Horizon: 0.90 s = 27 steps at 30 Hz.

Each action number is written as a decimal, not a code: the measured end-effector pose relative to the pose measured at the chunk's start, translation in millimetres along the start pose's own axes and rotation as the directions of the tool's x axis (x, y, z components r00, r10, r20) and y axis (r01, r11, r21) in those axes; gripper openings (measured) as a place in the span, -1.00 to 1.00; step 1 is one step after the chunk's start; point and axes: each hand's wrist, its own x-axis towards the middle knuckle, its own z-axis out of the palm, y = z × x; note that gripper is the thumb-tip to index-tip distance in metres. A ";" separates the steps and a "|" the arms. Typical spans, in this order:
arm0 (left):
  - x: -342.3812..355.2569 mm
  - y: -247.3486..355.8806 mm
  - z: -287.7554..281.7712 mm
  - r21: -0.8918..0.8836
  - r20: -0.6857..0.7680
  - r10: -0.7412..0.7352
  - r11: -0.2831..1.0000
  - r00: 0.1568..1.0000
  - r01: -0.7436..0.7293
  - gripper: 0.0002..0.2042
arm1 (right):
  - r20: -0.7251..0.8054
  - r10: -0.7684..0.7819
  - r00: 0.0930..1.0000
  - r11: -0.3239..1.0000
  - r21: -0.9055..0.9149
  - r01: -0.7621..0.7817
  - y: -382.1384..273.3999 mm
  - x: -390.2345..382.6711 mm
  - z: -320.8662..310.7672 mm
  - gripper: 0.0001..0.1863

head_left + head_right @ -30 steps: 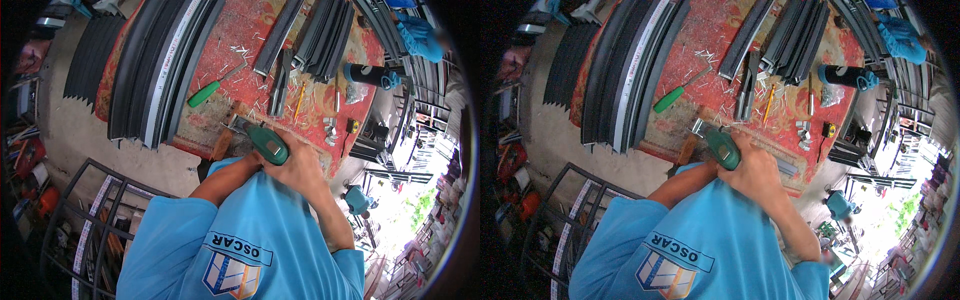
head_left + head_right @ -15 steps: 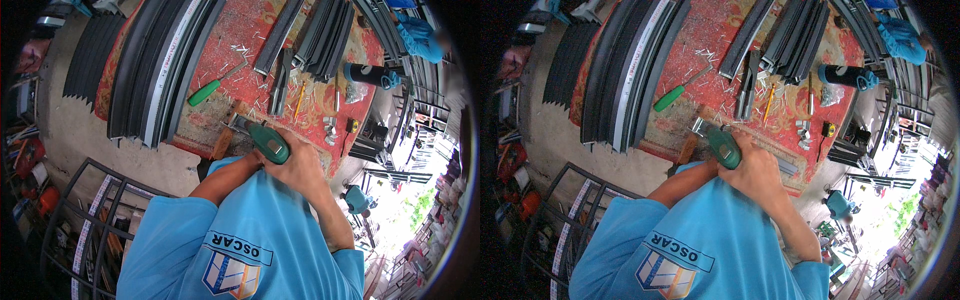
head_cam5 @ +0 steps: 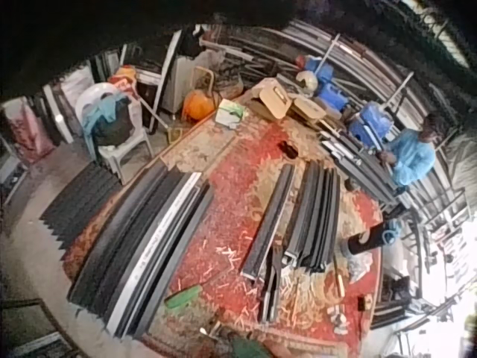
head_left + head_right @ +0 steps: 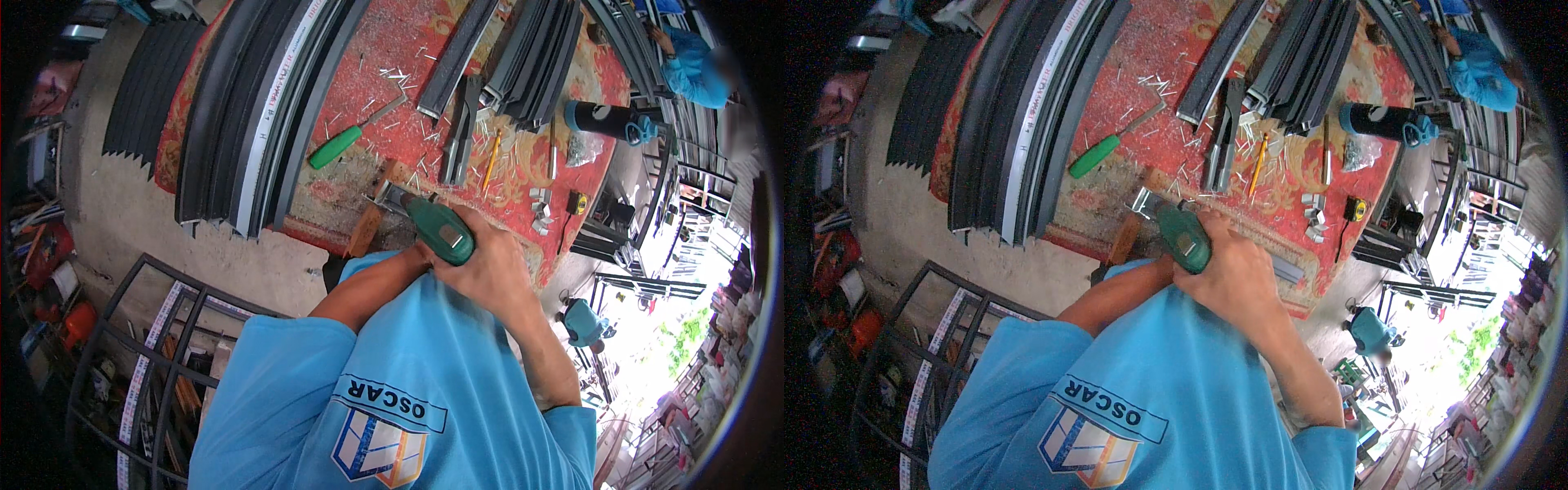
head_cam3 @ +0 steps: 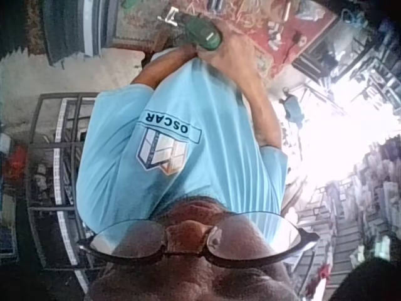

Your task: Drilling holes into aluminum window or door frames using an electric drill.

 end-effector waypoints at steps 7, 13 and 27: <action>-0.4 8.2 3.0 -0.116 -0.038 0.004 0.993 0.999 -0.008 -0.50 | 0.057 0.002 0.998 0.992 -0.123 0.005 -11.3 9.1 -1.2 -0.37; 0.0 10.5 -6.1 -0.195 -0.079 -0.001 0.981 0.997 -0.015 -0.51 | 0.131 0.011 0.991 0.999 -0.041 -0.006 -6.4 28.3 -16.1 -0.43; 7.9 24.0 -6.5 -0.370 -0.144 0.012 0.927 0.989 -0.065 -0.52 | 0.064 -0.107 0.992 0.983 -0.140 0.115 4.4 10.0 1.4 -0.33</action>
